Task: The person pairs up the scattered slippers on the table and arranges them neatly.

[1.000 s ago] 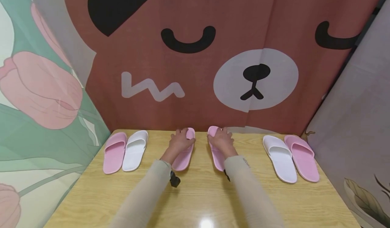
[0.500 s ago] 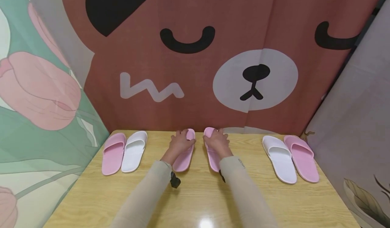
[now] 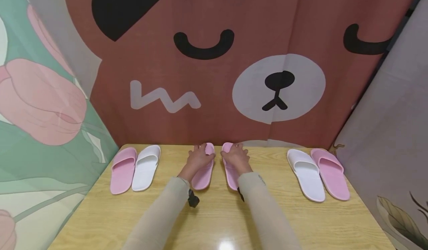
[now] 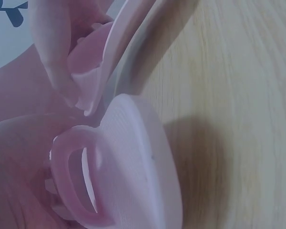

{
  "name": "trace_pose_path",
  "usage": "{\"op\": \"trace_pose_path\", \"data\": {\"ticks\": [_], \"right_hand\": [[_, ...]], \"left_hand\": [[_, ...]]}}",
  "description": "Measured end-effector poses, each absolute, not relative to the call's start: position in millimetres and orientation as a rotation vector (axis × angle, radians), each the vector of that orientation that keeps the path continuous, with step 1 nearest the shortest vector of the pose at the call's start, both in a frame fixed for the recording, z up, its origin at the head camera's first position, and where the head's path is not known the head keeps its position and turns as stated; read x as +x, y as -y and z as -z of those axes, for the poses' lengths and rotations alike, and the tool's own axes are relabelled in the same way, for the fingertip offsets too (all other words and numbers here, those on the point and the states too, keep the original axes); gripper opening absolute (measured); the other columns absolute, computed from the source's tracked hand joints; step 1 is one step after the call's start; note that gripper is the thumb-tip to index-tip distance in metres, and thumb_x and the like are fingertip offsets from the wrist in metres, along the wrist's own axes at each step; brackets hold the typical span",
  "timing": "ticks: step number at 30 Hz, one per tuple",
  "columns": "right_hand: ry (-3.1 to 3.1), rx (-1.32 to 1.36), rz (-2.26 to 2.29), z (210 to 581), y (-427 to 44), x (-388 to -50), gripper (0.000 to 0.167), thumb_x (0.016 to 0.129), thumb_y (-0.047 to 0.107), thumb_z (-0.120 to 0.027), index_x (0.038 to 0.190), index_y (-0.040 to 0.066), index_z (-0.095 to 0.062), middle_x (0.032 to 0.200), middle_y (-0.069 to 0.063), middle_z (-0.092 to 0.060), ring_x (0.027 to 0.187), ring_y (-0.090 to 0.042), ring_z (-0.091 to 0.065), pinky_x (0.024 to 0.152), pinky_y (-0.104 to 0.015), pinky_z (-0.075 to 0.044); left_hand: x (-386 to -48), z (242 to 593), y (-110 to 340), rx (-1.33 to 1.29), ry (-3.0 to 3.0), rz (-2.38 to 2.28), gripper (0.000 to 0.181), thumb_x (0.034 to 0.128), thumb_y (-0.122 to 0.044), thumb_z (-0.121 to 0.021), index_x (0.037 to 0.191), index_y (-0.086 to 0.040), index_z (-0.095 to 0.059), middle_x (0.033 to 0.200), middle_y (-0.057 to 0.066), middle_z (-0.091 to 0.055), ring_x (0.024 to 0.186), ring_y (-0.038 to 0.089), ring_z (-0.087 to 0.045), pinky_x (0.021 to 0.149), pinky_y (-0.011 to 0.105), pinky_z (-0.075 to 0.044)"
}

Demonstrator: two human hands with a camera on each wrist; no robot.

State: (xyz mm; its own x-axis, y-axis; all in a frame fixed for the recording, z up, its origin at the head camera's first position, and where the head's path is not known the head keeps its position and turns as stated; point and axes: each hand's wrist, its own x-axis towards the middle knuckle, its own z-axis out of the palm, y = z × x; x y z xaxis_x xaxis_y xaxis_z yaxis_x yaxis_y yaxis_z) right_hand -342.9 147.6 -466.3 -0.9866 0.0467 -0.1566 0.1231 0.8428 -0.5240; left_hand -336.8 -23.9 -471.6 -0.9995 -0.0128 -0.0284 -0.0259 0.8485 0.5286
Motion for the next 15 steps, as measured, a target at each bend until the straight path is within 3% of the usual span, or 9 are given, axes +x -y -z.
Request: {"op": "trace_pose_path", "data": {"ticks": [15], "right_hand": [[-2.869,0.103,0.867,471.5,-146.8,-344.5,0.076,0.095,0.055,-0.055,0.146,-0.001,-0.048,0.149,-0.032,-0.035,0.134,-0.061,-0.032,0.104,-0.070,-0.035]], "left_hand": [[-340.8,475.6,19.5,-0.010,-2.929,-0.882,0.076,0.0959,-0.053,-0.055,0.156,-0.010,-0.037,0.148,0.027,-0.041,0.130,0.054,-0.039,0.098,0.061,-0.043]]}}
